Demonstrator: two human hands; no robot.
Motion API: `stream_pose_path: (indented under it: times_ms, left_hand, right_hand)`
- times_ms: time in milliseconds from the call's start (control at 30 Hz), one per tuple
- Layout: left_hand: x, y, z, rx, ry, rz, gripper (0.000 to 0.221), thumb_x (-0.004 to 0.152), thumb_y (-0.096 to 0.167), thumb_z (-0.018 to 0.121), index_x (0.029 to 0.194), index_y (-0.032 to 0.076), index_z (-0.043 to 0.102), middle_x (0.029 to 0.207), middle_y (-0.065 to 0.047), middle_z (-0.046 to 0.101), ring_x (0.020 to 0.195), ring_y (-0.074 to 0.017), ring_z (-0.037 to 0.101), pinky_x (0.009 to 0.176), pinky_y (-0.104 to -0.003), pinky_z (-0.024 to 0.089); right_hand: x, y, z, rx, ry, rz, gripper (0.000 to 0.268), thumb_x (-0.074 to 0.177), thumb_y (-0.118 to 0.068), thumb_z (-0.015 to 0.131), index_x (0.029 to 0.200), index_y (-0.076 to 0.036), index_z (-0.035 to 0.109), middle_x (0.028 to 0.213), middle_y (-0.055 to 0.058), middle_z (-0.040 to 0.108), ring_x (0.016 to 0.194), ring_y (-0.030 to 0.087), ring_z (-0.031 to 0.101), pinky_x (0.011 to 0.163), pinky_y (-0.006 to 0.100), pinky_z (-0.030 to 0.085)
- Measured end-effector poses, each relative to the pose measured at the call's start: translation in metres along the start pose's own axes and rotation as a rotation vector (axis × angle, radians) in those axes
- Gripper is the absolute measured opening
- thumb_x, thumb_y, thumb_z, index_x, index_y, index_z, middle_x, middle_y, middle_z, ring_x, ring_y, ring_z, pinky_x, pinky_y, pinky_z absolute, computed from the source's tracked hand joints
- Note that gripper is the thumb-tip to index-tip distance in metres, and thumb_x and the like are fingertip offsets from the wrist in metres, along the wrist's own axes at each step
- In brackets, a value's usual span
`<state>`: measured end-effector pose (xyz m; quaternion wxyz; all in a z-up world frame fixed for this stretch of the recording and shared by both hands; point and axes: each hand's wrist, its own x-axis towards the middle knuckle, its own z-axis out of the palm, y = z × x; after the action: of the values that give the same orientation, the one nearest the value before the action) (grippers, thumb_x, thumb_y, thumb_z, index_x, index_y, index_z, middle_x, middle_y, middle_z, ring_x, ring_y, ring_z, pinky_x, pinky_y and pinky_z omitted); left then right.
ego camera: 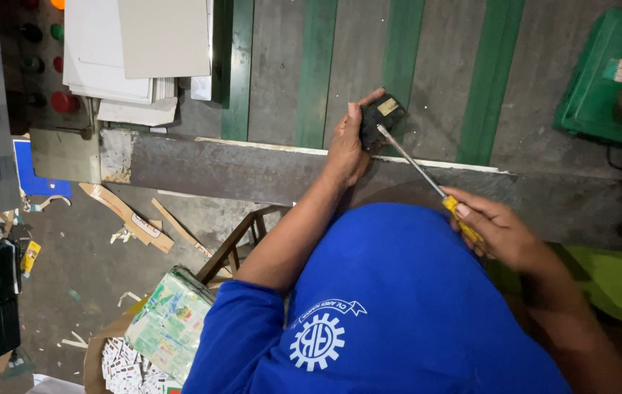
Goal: Disassembling an electrical component using a screwdriver to extract and coil copper wire.
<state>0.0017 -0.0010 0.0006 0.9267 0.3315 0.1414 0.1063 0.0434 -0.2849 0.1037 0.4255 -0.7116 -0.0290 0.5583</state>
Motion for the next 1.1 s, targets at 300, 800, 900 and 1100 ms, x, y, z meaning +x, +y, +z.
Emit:
stream_pose_path:
  times_ms: [300,800,900,1100]
  left_hand:
    - [0.002,-0.005,-0.002,0.038,0.040,0.020,0.060,0.110,0.047,0.052,0.146,-0.001,0.056,0.125,-0.012,0.068,0.111,-0.0192,0.068,0.093,-0.034,0.058]
    - [0.002,0.002,0.005,0.090,0.070,-0.003,0.063,0.108,0.051,0.050,0.144,-0.001,0.056,0.118,-0.013,0.068,0.100,-0.0178,0.069,0.075,-0.033,0.060]
    - [0.005,-0.001,0.002,0.083,0.073,-0.007,0.064,0.108,0.051,0.050,0.143,-0.003,0.056,0.117,-0.013,0.069,0.096,-0.0184,0.069,0.073,-0.034,0.061]
    - [0.005,0.003,0.005,0.075,0.069,-0.047,0.071,0.105,0.057,0.052,0.143,-0.003,0.055,0.116,-0.015,0.071,0.095,-0.0205,0.070,0.070,-0.034,0.060]
  right_hand:
    - [-0.038,-0.049,0.023,-0.384,0.244,-0.118,0.048,0.102,-0.024,0.054,0.149,-0.020,0.059,0.086,0.012,0.070,0.073,0.021,0.060,0.068,0.036,0.052]
    - [-0.049,-0.055,0.046,-1.043,0.579,-0.468,0.051,0.096,-0.021,0.069,0.147,-0.019,0.062,0.084,0.012,0.065,0.066,0.029,0.066,0.062,0.043,0.055]
    - [-0.051,-0.059,0.046,-1.142,0.627,-0.522,0.050,0.095,-0.022,0.071,0.145,-0.021,0.063,0.080,0.010,0.061,0.070,0.027,0.067,0.063,0.041,0.056]
    - [-0.054,-0.063,0.051,-1.063,0.611,-0.432,0.051,0.095,-0.025,0.072,0.145,-0.021,0.063,0.092,0.012,0.067,0.078,0.030,0.069,0.067,0.041,0.055]
